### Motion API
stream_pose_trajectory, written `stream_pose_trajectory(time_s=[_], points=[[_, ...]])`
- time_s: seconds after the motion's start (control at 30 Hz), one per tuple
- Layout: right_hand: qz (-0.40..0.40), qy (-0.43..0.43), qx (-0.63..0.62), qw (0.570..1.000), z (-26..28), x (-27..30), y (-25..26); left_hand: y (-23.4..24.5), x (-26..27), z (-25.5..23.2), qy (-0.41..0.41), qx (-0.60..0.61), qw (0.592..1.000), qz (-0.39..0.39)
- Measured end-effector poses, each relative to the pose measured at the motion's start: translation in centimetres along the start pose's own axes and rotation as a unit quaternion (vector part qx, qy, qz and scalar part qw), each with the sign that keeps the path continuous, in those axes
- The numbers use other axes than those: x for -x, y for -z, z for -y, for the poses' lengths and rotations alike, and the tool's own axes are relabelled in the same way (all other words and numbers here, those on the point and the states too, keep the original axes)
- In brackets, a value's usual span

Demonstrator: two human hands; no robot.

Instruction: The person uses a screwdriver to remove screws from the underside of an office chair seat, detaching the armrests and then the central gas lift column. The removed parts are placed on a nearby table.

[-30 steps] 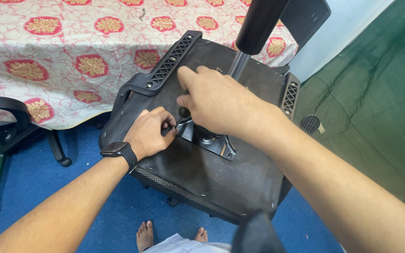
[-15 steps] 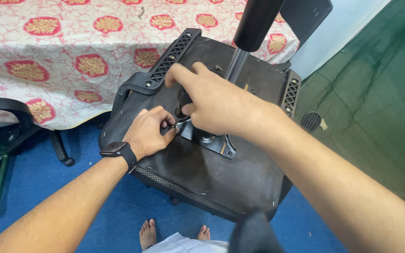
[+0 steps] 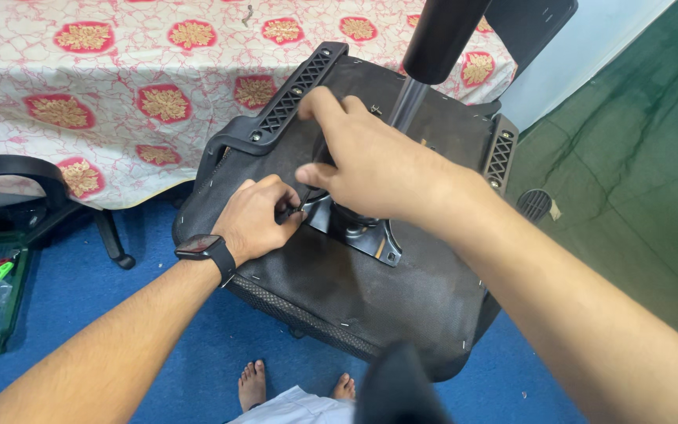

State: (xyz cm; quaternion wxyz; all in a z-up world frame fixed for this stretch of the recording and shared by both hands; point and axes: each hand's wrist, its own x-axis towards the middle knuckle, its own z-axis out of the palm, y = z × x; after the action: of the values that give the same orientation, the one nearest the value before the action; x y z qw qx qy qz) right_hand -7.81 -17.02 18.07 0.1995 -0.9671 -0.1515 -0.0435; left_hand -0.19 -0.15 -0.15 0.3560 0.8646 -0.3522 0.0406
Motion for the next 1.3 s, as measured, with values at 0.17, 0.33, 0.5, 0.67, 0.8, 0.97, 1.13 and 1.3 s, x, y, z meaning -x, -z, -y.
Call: stream_pose_trajectory(time_s=[0.17, 0.33, 0.5, 0.67, 0.8, 0.97, 1.13, 1.3], points=[[0.048, -0.044, 0.088, 0.994, -0.6, -0.3, -0.9, 0.0, 0.0, 0.1, -0.008, 0.008, 1.000, 0.000], [0.037, 0.001, 0.035, 0.999, -0.9, -0.6, -0.7, 0.0, -0.1, 0.0, 0.013, 0.005, 1.000, 0.005], [0.054, -0.042, 0.059, 0.996, -0.4, -0.8, -0.2, 0.0, -0.3, 0.0, 0.027, -0.007, 0.999, 0.027], [0.052, -0.040, 0.059, 0.996, 0.1, -0.8, 0.2, -0.4, -0.5, 0.2, 0.025, 0.006, 1.000, 0.015], [0.091, -0.149, 0.137, 0.975, 0.2, -1.1, 0.4, -0.6, -0.8, 0.6, 0.039, 0.009, 0.999, 0.032], [0.051, 0.051, 0.017, 0.997, 0.2, -0.9, 0.6, -0.7, -0.8, 0.7, 0.024, 0.028, 0.999, 0.020], [0.092, -0.120, 0.120, 0.981, 0.2, -1.2, 0.3, -0.7, -0.8, 0.7, 0.023, 0.024, 0.999, 0.024], [0.098, 0.068, 0.006, 0.993, -0.1, -1.2, 0.8, -0.7, -0.7, 0.6, 0.016, 0.026, 0.999, 0.014]])
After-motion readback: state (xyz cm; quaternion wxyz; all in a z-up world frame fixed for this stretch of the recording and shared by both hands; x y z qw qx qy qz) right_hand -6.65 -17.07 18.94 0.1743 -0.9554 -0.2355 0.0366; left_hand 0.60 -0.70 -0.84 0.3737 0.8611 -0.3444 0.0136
